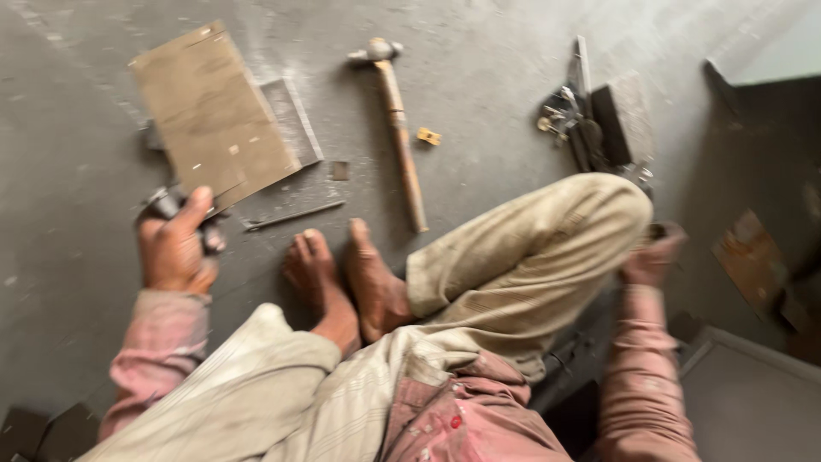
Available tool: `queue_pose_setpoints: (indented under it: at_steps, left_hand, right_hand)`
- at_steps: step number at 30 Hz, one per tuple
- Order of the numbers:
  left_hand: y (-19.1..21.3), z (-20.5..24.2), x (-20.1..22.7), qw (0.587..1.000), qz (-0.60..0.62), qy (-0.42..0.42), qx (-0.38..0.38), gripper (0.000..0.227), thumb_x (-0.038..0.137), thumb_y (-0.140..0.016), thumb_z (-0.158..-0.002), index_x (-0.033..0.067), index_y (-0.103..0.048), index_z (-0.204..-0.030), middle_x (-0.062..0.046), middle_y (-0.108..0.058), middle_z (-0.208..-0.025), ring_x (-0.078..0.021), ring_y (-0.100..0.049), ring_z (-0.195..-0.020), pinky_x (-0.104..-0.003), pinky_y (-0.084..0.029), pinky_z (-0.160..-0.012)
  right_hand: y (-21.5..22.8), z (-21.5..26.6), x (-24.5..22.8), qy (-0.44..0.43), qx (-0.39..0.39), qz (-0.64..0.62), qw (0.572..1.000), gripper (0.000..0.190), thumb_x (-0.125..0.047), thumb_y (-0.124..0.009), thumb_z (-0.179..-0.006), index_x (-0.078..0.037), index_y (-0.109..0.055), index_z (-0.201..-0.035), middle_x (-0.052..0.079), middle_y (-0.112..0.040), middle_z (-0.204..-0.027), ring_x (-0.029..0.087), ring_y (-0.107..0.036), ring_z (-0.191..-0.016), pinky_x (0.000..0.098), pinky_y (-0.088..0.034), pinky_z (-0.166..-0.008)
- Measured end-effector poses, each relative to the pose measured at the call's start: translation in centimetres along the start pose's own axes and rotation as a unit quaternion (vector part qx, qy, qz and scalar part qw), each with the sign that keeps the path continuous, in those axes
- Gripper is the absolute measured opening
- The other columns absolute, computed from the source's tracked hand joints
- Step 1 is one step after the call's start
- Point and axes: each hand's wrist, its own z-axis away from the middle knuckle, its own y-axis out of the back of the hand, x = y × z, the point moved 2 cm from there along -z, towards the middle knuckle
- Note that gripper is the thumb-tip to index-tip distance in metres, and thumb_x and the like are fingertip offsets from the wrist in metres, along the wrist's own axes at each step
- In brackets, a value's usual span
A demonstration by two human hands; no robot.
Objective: The person sits on the floor and assembles a lock mechanism onto a metal plate. They use a hammer and a metal block to shape and secure the lock components, then test the assembly with a key.
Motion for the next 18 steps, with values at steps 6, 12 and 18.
queue_pose_setpoints:
  at_steps: [6, 12, 18]
  left_hand:
    - [-0.1, -0.9, 1.7, 0.997, 0.068, -0.040, -0.020, 0.018, 0.005, -0.076, -0.095, 0.0067, -0.060, -0.087, -0.004, -0.060, -0.077, -0.0129, -0.049, -0.048, -0.029, -0.041, -0.044]
    - [0.6, -1.5, 1.6, 0.993, 0.089, -0.074, 0.006, 0.022, 0.005, -0.079, -0.092, 0.0092, -0.059, -0.084, -0.002, -0.060, -0.078, -0.0125, -0.053, -0.055, -0.028, -0.043, -0.045]
    - [0.6, -3.6, 3.0, 0.981, 0.159, -0.112, -0.012, 0.041, 0.006, -0.079, -0.090, 0.0197, -0.044, -0.073, 0.000, -0.056, -0.075, -0.0150, -0.058, -0.055, -0.030, -0.052, -0.047]
  right_hand:
    - [4.4, -13.5, 1.4, 0.074, -0.025, -0.056, 0.995, 0.094, -0.045, -0.103, -0.078, -0.002, -0.045, -0.138, 0.016, -0.053, -0.131, 0.031, -0.057, -0.119, 0.0414, -0.052, -0.107]
    - [-4.2, -23.0, -9.4, 0.168, -0.134, -0.106, 0.971, 0.097, -0.040, -0.104, -0.073, 0.000, -0.043, -0.138, 0.018, -0.053, -0.132, 0.030, -0.056, -0.120, 0.0424, -0.051, -0.111]
    - [-15.2, -22.3, -25.4, 0.125, -0.239, -0.138, 0.953, 0.109, -0.037, -0.106, -0.067, 0.005, -0.039, -0.141, 0.027, -0.047, -0.137, 0.040, -0.050, -0.128, 0.0486, -0.047, -0.107]
